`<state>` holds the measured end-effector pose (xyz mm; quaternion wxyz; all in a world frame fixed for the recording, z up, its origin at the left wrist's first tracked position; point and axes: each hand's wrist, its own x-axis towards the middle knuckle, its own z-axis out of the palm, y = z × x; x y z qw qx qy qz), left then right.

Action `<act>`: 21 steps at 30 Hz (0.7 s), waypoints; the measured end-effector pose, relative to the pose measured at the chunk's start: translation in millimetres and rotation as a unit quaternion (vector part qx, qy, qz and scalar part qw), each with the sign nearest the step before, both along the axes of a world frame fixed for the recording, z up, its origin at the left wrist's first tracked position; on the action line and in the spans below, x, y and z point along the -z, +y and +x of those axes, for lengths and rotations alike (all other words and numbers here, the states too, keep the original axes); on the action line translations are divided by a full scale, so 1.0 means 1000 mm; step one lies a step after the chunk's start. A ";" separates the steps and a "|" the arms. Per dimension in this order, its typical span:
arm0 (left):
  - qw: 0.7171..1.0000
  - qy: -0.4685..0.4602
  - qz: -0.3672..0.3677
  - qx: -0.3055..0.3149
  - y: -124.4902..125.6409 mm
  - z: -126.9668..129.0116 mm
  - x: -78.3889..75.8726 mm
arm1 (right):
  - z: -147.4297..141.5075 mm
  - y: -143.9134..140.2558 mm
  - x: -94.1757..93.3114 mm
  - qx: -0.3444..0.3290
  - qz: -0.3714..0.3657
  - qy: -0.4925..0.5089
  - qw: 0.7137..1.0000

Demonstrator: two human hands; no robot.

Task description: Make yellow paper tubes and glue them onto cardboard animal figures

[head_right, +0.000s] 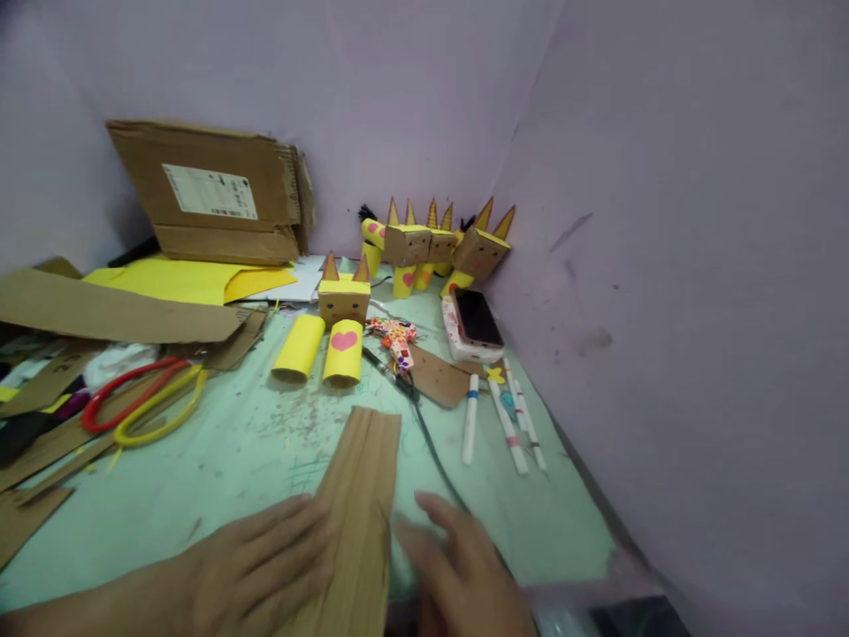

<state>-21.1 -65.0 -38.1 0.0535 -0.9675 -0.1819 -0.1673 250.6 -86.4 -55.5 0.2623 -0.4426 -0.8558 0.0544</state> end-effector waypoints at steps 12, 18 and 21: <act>0.997 0.070 -0.009 0.042 0.004 0.000 0.001 | -0.028 0.016 0.004 -0.129 0.162 -0.145 0.967; 0.998 0.041 -0.005 0.036 0.002 0.003 0.001 | -0.027 0.015 0.005 -0.129 0.158 -0.142 0.969; 0.999 0.018 -0.010 0.029 0.001 0.006 0.003 | -0.026 0.014 0.006 -0.134 0.150 -0.121 0.972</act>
